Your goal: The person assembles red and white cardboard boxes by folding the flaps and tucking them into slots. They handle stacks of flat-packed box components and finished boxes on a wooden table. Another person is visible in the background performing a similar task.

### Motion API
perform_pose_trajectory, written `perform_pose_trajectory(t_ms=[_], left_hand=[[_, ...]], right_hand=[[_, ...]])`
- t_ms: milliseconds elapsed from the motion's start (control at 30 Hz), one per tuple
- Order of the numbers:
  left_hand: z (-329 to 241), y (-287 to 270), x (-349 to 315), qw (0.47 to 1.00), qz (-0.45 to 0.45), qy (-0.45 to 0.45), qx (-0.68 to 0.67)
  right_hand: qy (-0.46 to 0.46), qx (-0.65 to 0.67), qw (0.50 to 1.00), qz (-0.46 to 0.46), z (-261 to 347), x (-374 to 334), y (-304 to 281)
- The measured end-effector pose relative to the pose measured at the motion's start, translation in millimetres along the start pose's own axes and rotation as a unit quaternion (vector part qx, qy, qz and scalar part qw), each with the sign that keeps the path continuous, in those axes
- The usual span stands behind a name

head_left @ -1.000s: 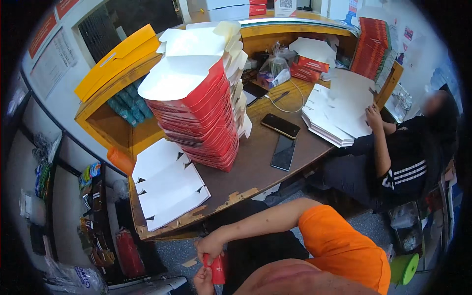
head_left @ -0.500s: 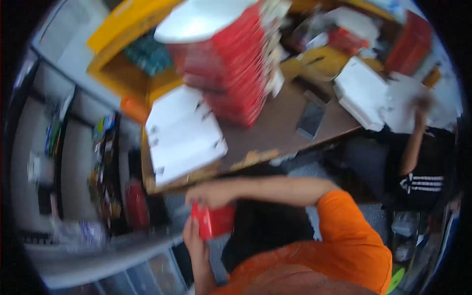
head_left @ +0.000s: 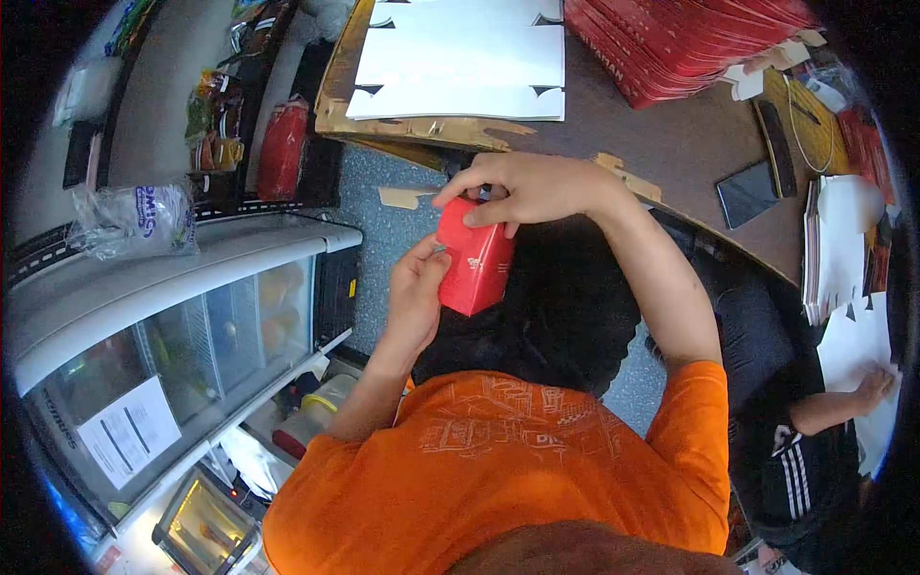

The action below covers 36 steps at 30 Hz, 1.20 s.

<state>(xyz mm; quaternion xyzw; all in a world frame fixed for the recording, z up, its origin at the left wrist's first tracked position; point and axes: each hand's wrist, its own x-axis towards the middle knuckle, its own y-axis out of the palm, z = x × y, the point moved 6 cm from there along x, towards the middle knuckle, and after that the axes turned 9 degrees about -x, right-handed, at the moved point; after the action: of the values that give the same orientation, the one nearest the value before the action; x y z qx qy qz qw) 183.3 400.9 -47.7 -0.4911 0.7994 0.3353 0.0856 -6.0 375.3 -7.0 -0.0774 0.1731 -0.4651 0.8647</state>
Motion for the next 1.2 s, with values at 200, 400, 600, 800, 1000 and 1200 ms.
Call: perform_pose_trajectory(t_ms=[200,400,600,800,1000,1200], left_hand=[[-2.3,2.8,0.4,1.000,0.014,0.010,0.012],[-11.1,5.2,-1.7,0.992,0.020,0.032,0.121],[-5.7,-2.8,-5.1,0.992,0.007,0.040,0.123],[-1.3,-14.9,-3.7,0.995,0.009,0.012,0.096],[-10.8,-5.1,-0.5,0.996,-0.009,0.031,0.079],[-10.8,-11.9,7.6,0.998,-0.014,-0.025,0.063]], right_hand=[[-0.056,-0.078,0.993,-0.064,-1.7,4.7,-4.1],[0.005,0.018,1.000,0.002,-12.0,7.7,4.7],[0.003,0.022,0.999,0.024,-14.3,13.5,15.4],[-0.022,-0.015,0.999,0.028,-3.8,16.0,20.4],[-0.047,-0.014,0.998,0.032,4.8,10.5,16.8],[0.020,-0.178,0.975,-0.129,-10.8,15.2,6.5]])
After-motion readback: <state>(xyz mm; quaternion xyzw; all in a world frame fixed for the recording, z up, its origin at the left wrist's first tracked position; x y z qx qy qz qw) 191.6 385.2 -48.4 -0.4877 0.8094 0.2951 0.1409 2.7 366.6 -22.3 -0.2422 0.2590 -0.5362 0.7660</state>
